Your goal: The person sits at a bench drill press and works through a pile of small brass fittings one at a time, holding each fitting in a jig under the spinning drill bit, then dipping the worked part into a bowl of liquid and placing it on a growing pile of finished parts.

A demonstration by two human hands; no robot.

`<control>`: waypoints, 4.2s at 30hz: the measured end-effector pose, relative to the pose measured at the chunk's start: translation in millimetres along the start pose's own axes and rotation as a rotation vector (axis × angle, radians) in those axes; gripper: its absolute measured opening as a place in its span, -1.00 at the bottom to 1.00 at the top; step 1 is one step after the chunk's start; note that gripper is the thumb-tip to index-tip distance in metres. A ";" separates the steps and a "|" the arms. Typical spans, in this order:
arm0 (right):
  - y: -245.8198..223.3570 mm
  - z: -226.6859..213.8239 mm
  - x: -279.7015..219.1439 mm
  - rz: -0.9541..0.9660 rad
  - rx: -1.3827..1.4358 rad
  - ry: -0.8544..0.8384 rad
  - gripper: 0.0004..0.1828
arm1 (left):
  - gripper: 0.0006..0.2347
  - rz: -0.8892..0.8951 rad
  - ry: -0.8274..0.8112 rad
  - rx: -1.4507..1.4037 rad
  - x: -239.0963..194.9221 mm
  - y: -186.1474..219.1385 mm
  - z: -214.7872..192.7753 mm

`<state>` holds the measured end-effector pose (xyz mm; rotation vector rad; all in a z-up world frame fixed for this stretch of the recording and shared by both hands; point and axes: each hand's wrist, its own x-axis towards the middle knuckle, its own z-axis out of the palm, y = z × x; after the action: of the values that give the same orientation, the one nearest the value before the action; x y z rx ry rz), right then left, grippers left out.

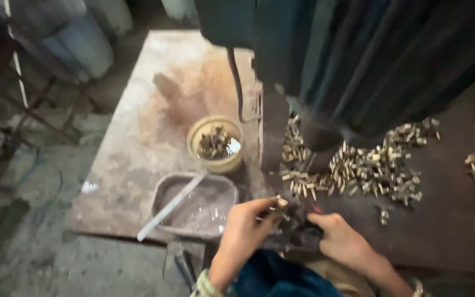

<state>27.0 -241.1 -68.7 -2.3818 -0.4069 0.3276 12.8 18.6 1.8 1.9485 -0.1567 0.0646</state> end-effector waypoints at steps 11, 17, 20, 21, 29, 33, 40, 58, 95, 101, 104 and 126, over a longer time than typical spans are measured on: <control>-2.3 27.4 16.4 -0.391 -0.192 0.181 -0.24 | -0.79 0.257 0.421 0.186 1.9 12.4 -7.9; -33.7 0.4 36.1 -0.129 0.723 0.230 -0.41 | -0.73 0.254 0.341 -0.053 5.6 52.7 36.0; -37.0 0.0 46.6 -0.192 0.905 0.340 -0.45 | -0.76 0.255 0.361 -0.105 21.1 68.9 35.7; -40.2 1.6 50.2 -0.224 0.942 0.414 -0.45 | -0.78 0.239 0.358 -0.128 25.1 74.1 34.5; 61.8 49.9 51.5 -0.196 0.691 0.466 -0.45 | -0.86 -0.236 0.301 -0.902 7.3 -39.9 98.2; -5.4 76.0 44.8 -0.148 0.515 0.726 -0.41 | -0.82 -0.074 -0.041 -0.568 -16.0 -117.2 253.4; -59.7 -2.9 35.3 -0.262 0.877 0.355 -0.60 | -0.77 0.359 -0.052 0.323 34.9 3.6 255.3; -23.3 -86.3 92.5 -0.315 0.859 -0.308 -0.57 | -0.69 0.252 0.206 -0.179 -35.8 2.4 68.9; -56.5 -21.5 40.0 -0.108 1.061 0.360 -0.55 | -0.87 -0.004 0.309 0.502 -39.4 -49.7 -51.1; -55.3 -22.1 35.5 -0.252 1.067 0.308 -0.58 | -0.88 -0.050 0.246 0.450 -31.3 -61.6 -40.1; -50.7 -21.0 35.0 -0.284 1.000 0.283 -0.56 | -0.87 -0.114 0.294 0.187 -31.2 -70.2 -47.6; -26.7 -8.6 45.8 -0.307 0.789 0.372 -0.51 | -0.87 0.027 0.367 0.029 -65.1 -24.4 71.9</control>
<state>66.7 -210.0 -50.2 -1.5328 -0.3702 -0.0955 -50.3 -33.8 -55.4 1.9284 0.0612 0.4407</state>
